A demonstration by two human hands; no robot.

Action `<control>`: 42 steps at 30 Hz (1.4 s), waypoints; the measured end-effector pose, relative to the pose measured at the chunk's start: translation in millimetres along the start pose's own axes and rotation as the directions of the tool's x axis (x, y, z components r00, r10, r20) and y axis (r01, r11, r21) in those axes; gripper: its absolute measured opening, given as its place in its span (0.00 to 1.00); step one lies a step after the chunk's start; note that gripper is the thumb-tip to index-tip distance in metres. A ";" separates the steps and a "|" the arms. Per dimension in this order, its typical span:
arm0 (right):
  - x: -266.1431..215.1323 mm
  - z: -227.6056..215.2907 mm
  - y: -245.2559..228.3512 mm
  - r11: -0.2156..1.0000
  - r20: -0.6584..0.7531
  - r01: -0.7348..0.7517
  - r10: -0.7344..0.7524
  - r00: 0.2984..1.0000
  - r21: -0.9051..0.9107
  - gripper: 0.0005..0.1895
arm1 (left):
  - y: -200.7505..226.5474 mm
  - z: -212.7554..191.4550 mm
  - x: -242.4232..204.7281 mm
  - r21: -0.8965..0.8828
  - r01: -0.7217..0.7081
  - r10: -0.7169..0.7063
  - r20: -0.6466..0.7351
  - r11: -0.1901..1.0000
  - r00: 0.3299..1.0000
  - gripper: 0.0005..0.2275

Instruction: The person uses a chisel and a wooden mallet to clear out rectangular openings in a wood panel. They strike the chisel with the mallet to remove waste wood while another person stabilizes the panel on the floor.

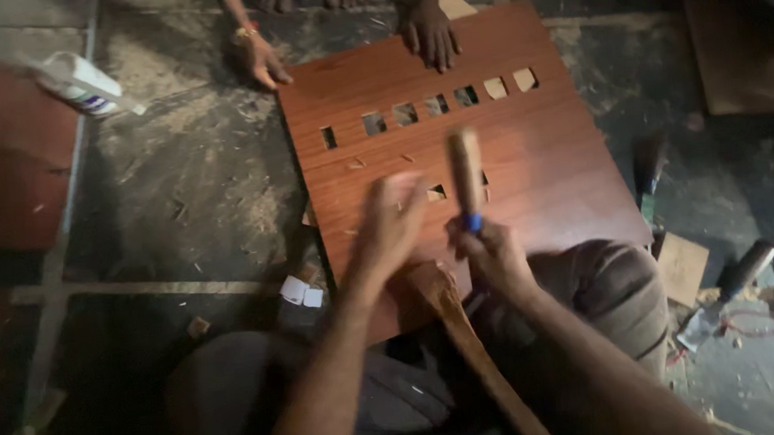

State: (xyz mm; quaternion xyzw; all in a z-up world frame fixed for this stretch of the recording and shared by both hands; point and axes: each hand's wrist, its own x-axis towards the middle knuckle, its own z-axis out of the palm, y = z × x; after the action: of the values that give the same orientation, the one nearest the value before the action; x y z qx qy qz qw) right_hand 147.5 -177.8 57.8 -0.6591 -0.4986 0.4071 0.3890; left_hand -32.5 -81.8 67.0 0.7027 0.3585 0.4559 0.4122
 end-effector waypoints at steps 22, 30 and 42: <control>118.8 72.2 71.7 0.918 -0.232 0.247 -0.178 0.956 0.311 0.12 | -124.2 -45.4 -36.9 -0.170 0.733 -0.676 -0.560 0.659 0.478 0.26; 113.2 69.3 82.8 0.746 -0.165 0.286 -0.234 0.958 0.602 0.15 | -105.2 -55.0 -40.7 0.014 0.905 -0.777 -0.507 0.425 0.372 0.25; 43.4 -2.9 38.4 0.922 -0.378 0.205 -0.070 0.923 0.330 0.15 | -169.0 -38.3 -57.9 0.493 0.673 -0.389 -0.562 0.551 0.730 0.31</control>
State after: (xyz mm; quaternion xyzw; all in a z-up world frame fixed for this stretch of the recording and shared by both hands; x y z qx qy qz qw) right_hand 170.7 -143.5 17.1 -0.6018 -0.3809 0.3358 0.6165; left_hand -108.9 -55.0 -96.7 0.5495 0.7703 0.2741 0.1718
